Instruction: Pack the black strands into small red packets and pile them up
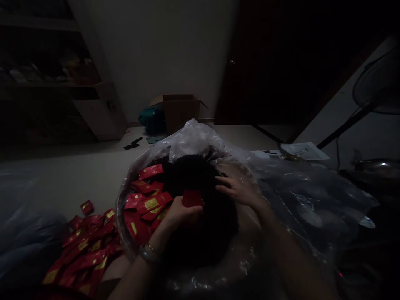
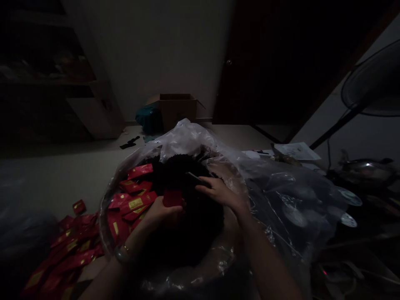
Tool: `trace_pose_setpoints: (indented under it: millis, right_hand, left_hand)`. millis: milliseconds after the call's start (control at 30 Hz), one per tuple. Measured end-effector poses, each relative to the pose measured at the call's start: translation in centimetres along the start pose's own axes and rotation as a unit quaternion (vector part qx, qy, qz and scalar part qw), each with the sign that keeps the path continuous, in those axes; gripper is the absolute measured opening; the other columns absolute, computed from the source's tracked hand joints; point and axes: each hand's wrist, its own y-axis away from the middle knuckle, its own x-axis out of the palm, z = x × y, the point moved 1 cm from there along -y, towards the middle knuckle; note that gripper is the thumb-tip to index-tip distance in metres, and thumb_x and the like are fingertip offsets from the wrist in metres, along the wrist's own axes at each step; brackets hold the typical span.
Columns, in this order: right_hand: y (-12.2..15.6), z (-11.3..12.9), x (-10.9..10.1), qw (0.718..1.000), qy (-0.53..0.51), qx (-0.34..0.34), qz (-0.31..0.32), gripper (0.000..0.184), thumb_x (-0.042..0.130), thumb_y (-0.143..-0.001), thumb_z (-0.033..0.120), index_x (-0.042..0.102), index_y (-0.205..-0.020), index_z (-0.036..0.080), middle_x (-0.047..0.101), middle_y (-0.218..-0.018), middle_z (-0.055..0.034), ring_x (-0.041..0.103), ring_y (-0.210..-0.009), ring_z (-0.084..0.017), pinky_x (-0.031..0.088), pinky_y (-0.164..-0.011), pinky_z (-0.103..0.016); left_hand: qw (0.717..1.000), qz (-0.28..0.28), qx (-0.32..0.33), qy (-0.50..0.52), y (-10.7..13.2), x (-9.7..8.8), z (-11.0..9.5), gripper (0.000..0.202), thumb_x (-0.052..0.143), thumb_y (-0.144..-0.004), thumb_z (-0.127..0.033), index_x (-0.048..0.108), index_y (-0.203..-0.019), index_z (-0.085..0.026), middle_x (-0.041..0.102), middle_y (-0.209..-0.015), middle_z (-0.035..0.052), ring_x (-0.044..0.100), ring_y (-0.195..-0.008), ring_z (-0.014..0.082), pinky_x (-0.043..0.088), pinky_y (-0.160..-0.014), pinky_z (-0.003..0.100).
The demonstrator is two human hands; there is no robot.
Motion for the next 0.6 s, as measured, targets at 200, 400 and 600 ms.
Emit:
trace_pose_setpoints:
  millis: [200,400,600]
  right_hand:
    - [1.1,4.2,2.6,0.994,0.041,-0.073,0.065,0.045,0.058,-0.085,0.045,0.061,-0.122,0.019,0.067,-0.117,-0.0097,0.063,-0.103,-0.027,0.047,-0.089,-0.037]
    - [0.9,4.1,3.7,0.994,0.063,-0.073,0.045,0.035,0.06,-0.084,0.035,0.066,-0.116,0.023,0.071,-0.109,-0.0066,0.066,-0.096,-0.024,0.049,-0.083,-0.032]
    - [0.9,3.9,3.8,0.995,0.088,-0.042,0.01,0.029,0.059,-0.085,0.033,0.069,-0.111,0.025,0.073,-0.103,-0.0051,0.067,-0.09,-0.021,0.049,-0.08,-0.03]
  left_hand:
    - [0.999,0.012,0.027,-0.039,-0.1,0.1,0.9,0.035,0.083,-0.048,-0.029,0.07,-0.074,-0.009,0.066,-0.062,0.0026,0.058,-0.056,0.0137,0.045,-0.056,0.025]
    - [0.994,0.078,0.067,-0.033,-0.4,0.3,1.3,0.04,0.082,-0.049,-0.022,0.07,-0.085,-0.011,0.069,-0.075,0.0044,0.061,-0.068,0.0167,0.048,-0.066,0.027]
    - [0.992,0.085,0.074,-0.063,0.0,0.5,0.4,0.04,0.081,-0.049,-0.018,0.068,-0.086,-0.012,0.066,-0.071,0.0002,0.058,-0.068,0.0149,0.047,-0.065,0.025]
